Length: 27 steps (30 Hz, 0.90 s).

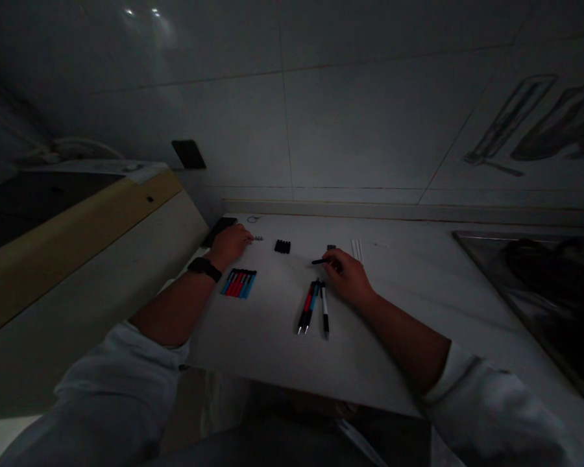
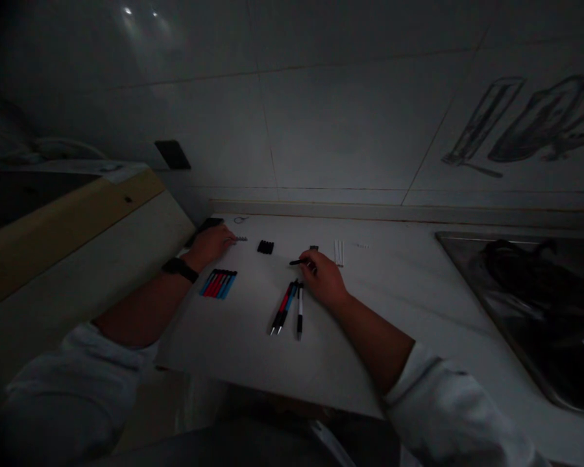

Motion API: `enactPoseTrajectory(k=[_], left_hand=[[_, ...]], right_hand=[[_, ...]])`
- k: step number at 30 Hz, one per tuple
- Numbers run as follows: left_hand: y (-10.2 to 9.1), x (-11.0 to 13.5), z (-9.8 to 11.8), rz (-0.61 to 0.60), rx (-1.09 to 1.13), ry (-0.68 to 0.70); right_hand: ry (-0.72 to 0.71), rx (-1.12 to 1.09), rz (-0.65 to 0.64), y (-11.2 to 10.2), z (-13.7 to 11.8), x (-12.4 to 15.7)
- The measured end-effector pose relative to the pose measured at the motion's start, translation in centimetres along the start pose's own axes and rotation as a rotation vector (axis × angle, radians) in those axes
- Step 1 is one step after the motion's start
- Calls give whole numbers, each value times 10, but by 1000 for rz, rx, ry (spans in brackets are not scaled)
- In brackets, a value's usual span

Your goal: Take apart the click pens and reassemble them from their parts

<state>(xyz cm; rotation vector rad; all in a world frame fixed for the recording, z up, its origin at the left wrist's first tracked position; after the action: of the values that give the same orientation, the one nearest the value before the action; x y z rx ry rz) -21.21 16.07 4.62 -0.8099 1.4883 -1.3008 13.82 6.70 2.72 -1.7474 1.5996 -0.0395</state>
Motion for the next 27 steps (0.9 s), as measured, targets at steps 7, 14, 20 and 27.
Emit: enactPoseTrajectory(k=[7, 14, 20, 27], left_hand=[[-37, 0, 51, 76, 94, 114], [-56, 11, 183, -47, 399, 546], [-59, 14, 219, -108, 522, 638], [-50, 11, 212, -119, 507, 619]], right_hand=[[84, -206, 6, 5, 13, -3], [179, -492, -23, 15, 19, -5], [199, -612, -62, 17, 16, -5], [200, -638, -41, 16, 15, -6]])
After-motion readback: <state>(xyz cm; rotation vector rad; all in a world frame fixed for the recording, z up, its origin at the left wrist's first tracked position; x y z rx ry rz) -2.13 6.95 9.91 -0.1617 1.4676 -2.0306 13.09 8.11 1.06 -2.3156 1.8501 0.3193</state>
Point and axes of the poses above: each hand's wrist, its own x-axis away from the middle knuckle, its own y-axis out of the palm, z = x × y, the point moved 6 cm from there along -x, towards the middle knuckle, and after that the axes turned 1 degree about -x, right-handed, at the moved point
